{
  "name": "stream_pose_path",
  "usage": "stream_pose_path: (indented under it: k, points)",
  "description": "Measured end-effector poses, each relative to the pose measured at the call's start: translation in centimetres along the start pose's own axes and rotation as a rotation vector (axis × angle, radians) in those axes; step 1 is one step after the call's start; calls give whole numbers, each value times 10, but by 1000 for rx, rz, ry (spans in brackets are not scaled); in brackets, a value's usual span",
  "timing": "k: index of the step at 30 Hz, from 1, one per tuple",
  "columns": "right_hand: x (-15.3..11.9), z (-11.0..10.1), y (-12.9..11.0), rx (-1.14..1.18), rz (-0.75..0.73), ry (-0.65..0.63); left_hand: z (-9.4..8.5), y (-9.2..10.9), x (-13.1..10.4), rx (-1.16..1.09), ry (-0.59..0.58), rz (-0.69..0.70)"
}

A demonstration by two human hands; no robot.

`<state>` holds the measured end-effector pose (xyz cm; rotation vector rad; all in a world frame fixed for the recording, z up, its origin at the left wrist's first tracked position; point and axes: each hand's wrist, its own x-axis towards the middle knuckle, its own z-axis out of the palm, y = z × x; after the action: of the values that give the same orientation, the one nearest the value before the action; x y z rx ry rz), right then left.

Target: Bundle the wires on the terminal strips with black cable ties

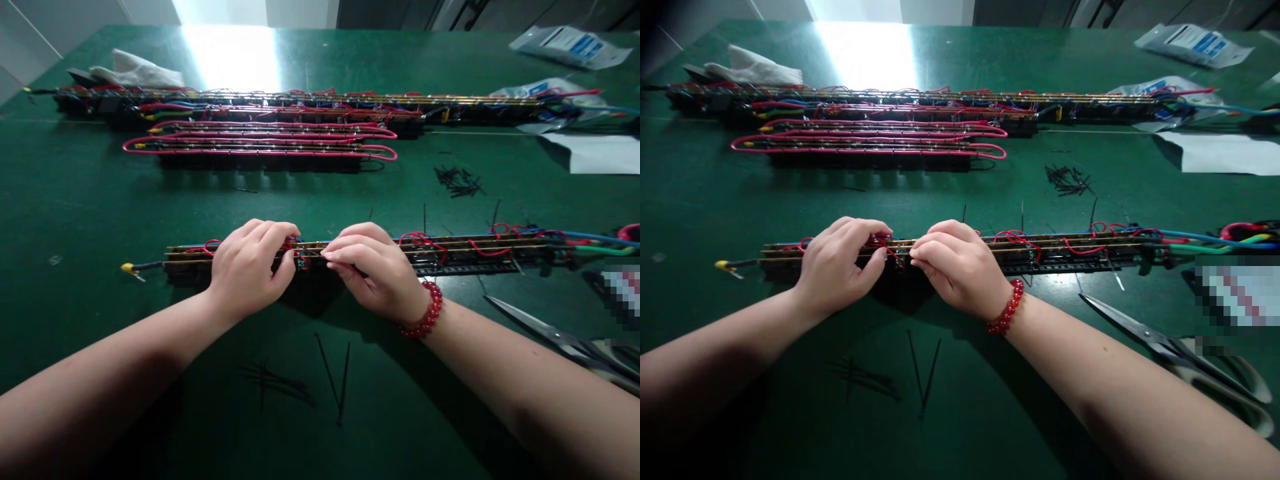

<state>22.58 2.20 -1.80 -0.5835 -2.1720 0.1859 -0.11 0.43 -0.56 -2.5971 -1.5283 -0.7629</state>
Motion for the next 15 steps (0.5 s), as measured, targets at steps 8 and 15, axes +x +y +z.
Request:
stream_pose_path:
  k: [8, 15]
  points:
    - [0, 0, 0, -80, 15, -79, 1, -1, 0, 23, -14, 3]
    - [0, 2, 2, -92, 1, -64, -2, 1, 2, 31, -101, -50]
